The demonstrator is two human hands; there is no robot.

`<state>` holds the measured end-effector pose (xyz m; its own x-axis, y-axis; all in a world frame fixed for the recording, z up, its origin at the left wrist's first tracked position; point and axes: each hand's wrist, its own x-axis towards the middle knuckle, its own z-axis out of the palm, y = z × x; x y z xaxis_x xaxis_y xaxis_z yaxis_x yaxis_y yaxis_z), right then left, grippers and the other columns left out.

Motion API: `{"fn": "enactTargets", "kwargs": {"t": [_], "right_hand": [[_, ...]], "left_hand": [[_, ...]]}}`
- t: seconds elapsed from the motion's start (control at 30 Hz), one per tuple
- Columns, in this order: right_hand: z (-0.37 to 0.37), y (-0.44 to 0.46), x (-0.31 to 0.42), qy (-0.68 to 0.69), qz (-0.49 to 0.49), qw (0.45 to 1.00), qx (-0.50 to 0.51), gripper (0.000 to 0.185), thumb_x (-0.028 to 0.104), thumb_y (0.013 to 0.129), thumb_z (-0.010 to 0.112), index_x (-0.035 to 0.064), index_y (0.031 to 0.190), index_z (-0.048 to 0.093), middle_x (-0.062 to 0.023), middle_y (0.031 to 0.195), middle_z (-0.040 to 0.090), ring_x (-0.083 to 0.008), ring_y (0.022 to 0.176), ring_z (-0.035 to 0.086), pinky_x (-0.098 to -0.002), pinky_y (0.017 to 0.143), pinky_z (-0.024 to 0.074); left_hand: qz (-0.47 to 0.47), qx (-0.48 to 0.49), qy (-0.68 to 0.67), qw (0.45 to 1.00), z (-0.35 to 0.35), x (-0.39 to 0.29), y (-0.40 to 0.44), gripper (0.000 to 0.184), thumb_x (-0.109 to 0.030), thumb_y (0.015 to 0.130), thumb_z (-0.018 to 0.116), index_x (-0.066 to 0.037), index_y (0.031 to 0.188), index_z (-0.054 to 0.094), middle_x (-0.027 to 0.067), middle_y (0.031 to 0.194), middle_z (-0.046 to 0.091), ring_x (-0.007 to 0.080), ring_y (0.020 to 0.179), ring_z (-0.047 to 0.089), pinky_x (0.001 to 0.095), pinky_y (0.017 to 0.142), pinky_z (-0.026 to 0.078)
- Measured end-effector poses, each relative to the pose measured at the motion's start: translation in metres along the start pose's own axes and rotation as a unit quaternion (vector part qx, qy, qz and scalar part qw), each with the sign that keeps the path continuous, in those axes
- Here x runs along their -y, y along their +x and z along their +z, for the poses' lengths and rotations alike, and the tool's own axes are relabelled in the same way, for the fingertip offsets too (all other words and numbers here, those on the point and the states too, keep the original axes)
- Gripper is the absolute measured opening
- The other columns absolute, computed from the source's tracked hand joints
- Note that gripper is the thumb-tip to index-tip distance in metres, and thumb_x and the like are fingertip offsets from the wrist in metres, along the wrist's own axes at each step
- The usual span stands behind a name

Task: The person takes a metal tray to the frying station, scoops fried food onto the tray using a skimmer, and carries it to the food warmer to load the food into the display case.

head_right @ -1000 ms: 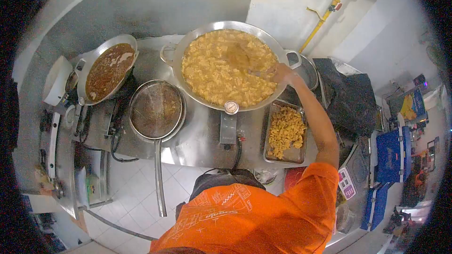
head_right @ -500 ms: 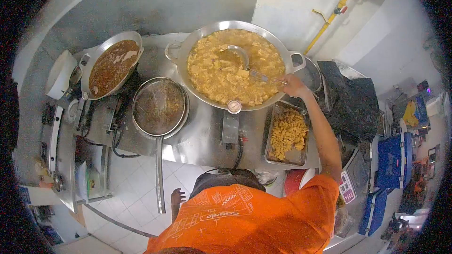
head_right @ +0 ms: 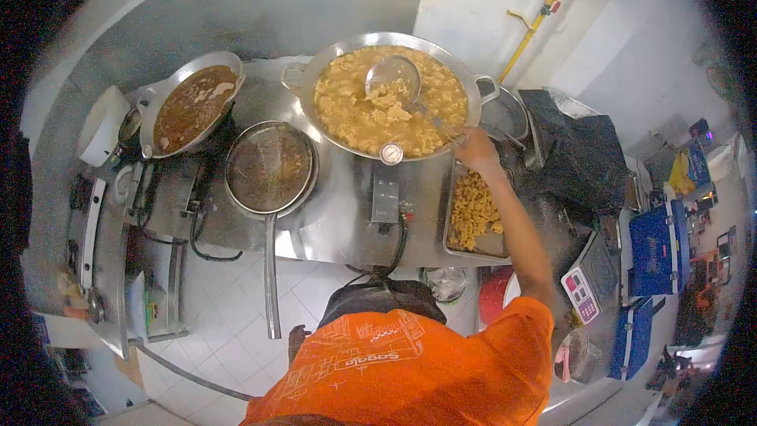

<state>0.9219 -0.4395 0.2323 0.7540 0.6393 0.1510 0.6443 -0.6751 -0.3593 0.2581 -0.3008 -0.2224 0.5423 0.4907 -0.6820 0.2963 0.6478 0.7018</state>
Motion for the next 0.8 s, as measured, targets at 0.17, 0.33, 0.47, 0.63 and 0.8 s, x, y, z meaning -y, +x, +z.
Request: {"fn": "enactTargets", "kwargs": {"t": [0.17, 0.33, 0.47, 0.63, 0.8], "right_hand": [[-0.005, -0.038, 0.036, -0.071, -0.012, 0.994, -0.076, 0.040, 0.017, 0.073, 0.059, 0.0115, 0.113, 0.060, -0.0178, 0.079, 0.064, -0.0329, 0.074, 0.063, -0.0403, 0.067, 0.0496], [-0.003, -0.060, 0.066, -0.130, 0.048, 0.987, -0.075, 0.041, 0.018, 0.074, 0.058, 0.0144, 0.115, 0.058, -0.0169, 0.081, 0.064, -0.0333, 0.078, 0.063, -0.0424, 0.070, 0.0508], [0.001, -0.067, 0.076, -0.172, 0.069, 0.980, -0.070, 0.043, 0.017, 0.075, 0.057, 0.0151, 0.118, 0.055, -0.0159, 0.082, 0.065, -0.0332, 0.080, 0.062, -0.0437, 0.070, 0.0507], [0.013, -0.067, 0.074, -0.174, 0.050, 0.980, -0.078, 0.047, 0.014, 0.075, 0.057, 0.0156, 0.122, 0.051, -0.0169, 0.083, 0.064, -0.0327, 0.084, 0.062, -0.0441, 0.072, 0.0500], [0.028, -0.059, 0.075, -0.097, 0.080, 0.989, -0.071, 0.048, 0.019, 0.075, 0.060, 0.0128, 0.122, 0.052, -0.0207, 0.089, 0.063, -0.0347, 0.087, 0.061, -0.0428, 0.073, 0.0507]], "left_hand": [[-0.016, -0.070, 0.012, 0.997, 0.001, 0.000, -0.020, 0.027, -0.035, 0.085, 0.046, -0.020, 0.107, 0.051, 0.0110, 0.083, 0.062, 0.0236, 0.059, 0.057, 0.0390, 0.046, 0.046], [-0.115, -0.029, -0.049, 0.992, -0.039, 0.045, -0.017, 0.028, -0.037, 0.085, 0.045, -0.021, 0.107, 0.053, 0.0118, 0.084, 0.062, 0.0259, 0.061, 0.059, 0.0442, 0.047, 0.048], [-0.126, -0.108, 0.054, 0.985, -0.049, 0.090, -0.026, 0.029, -0.030, 0.086, 0.042, -0.019, 0.112, 0.050, 0.0137, 0.085, 0.064, 0.0286, 0.059, 0.059, 0.0492, 0.046, 0.048], [-0.124, -0.070, -0.098, 0.985, -0.073, 0.106, -0.049, 0.032, -0.020, 0.084, 0.046, -0.013, 0.116, 0.046, 0.0186, 0.087, 0.063, 0.0325, 0.061, 0.059, 0.0476, 0.046, 0.049], [-0.163, -0.096, -0.145, 0.971, -0.069, 0.092, -0.065, 0.034, -0.026, 0.084, 0.047, -0.013, 0.115, 0.046, 0.0178, 0.085, 0.063, 0.0320, 0.061, 0.059, 0.0494, 0.047, 0.048]]}}
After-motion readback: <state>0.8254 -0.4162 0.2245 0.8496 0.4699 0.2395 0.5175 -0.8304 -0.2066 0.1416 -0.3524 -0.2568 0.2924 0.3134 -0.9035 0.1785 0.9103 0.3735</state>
